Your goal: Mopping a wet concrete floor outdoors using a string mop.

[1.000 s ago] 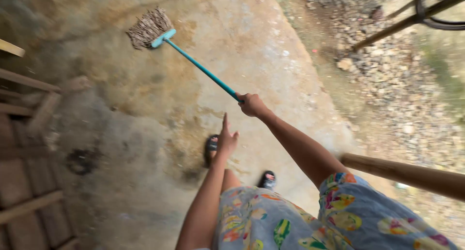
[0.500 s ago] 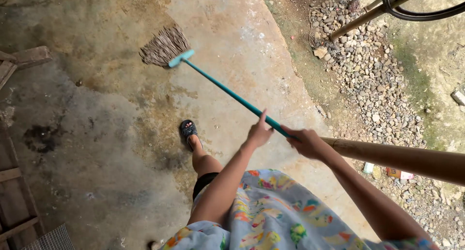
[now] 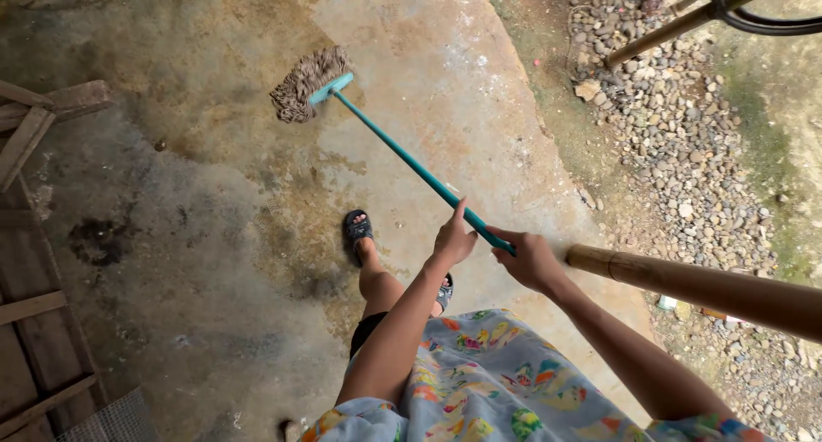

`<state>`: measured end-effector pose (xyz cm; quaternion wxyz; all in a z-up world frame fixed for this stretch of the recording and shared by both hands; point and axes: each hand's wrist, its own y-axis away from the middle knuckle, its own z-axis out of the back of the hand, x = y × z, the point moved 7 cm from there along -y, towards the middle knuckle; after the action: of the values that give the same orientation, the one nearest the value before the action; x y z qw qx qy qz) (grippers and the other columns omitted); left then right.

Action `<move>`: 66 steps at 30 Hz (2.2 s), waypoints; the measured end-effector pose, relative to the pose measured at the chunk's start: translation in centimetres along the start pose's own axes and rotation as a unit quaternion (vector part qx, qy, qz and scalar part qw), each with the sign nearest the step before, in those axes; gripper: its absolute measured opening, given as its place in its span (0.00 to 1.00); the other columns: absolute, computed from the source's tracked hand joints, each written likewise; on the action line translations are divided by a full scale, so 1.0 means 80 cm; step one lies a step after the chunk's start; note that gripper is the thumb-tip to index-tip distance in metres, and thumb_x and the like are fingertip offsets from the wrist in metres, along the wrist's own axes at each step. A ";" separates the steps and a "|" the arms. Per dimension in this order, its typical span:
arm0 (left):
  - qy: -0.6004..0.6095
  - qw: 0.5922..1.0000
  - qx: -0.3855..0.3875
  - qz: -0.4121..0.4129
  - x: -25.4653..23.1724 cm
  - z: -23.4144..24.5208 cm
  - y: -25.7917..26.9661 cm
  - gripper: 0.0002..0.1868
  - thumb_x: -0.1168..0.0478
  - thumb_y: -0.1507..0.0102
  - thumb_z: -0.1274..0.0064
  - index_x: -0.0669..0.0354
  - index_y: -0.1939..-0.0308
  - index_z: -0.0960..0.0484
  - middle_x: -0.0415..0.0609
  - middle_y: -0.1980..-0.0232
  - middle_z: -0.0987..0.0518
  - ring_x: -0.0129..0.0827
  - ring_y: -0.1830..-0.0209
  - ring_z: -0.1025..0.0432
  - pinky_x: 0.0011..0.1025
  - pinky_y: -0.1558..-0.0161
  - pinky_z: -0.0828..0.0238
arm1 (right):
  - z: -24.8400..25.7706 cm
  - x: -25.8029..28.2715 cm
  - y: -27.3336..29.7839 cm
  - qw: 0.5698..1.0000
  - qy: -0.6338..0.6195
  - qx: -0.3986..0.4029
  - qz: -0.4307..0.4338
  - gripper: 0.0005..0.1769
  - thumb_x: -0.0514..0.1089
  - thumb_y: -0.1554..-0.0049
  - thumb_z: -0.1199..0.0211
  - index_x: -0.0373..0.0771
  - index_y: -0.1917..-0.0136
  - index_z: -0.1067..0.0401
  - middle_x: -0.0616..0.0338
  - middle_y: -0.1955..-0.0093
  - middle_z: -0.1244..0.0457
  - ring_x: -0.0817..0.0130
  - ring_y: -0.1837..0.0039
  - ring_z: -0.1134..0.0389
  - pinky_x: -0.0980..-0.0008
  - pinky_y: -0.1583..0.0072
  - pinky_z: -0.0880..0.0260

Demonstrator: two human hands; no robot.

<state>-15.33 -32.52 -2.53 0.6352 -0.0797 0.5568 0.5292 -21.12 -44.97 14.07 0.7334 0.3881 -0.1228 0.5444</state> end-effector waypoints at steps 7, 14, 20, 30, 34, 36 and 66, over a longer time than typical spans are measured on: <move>0.095 0.992 -0.077 0.031 0.056 0.149 0.012 0.51 0.62 0.38 0.44 0.46 0.19 0.61 0.60 0.25 0.34 0.53 0.39 0.24 0.41 0.43 0.27 | -0.062 0.085 -0.179 0.998 -0.055 -0.012 0.024 0.26 0.41 0.45 0.35 0.51 0.33 0.26 0.48 0.66 0.31 0.61 0.66 0.30 0.61 0.57 0.29; 0.087 0.984 -0.111 0.110 0.173 0.287 0.030 0.50 0.58 0.34 0.47 0.44 0.19 0.66 0.55 0.19 0.43 0.51 0.32 0.31 0.42 0.39 0.31 | -0.122 0.208 -0.418 0.995 -0.049 -0.053 0.071 0.23 0.43 0.45 0.34 0.47 0.35 0.23 0.41 0.64 0.32 0.53 0.63 0.28 0.58 0.56 0.28; 0.099 0.973 -0.149 0.149 0.217 0.364 0.037 0.49 0.55 0.36 0.49 0.45 0.19 0.65 0.58 0.21 0.40 0.48 0.36 0.26 0.39 0.38 0.29 | -0.135 0.307 -0.540 0.995 -0.091 -0.039 0.012 0.21 0.46 0.42 0.38 0.48 0.35 0.24 0.43 0.66 0.31 0.56 0.69 0.29 0.59 0.61 0.27; 0.097 0.977 -0.149 0.118 0.172 0.328 0.028 0.48 0.57 0.36 0.49 0.45 0.19 0.63 0.58 0.22 0.37 0.45 0.39 0.22 0.37 0.40 0.28 | -0.128 0.206 -0.551 0.997 0.026 -0.070 0.035 0.22 0.50 0.41 0.37 0.55 0.32 0.26 0.40 0.48 0.31 0.42 0.48 0.29 0.51 0.45 0.27; 0.098 0.983 -0.133 0.084 0.146 0.252 0.018 0.49 0.57 0.37 0.47 0.45 0.19 0.62 0.58 0.23 0.35 0.44 0.41 0.21 0.37 0.43 0.26 | -0.086 0.148 -0.458 0.990 0.038 -0.100 0.094 0.23 0.48 0.42 0.36 0.53 0.33 0.26 0.40 0.48 0.32 0.40 0.49 0.29 0.48 0.47 0.29; 0.099 0.987 -0.110 0.059 0.128 0.209 0.014 0.50 0.57 0.37 0.45 0.44 0.19 0.62 0.59 0.24 0.35 0.44 0.42 0.21 0.38 0.44 0.25 | -0.068 0.118 -0.395 0.997 0.056 -0.041 0.036 0.24 0.49 0.40 0.38 0.57 0.30 0.28 0.38 0.52 0.31 0.41 0.51 0.28 0.49 0.47 0.27; -0.029 0.999 0.009 0.032 -0.028 -0.095 0.001 0.54 0.60 0.38 0.45 0.48 0.18 0.67 0.66 0.44 0.20 0.60 0.47 0.24 0.49 0.49 0.27 | 0.032 -0.061 0.055 0.998 0.014 -0.026 -0.057 0.27 0.42 0.46 0.33 0.53 0.33 0.26 0.38 0.70 0.39 0.50 0.72 0.40 0.55 0.61 0.35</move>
<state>-19.70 -39.01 -3.51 0.6347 -0.0411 0.5452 0.5461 -26.24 -49.72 14.74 0.7749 0.3676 -0.1041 0.5036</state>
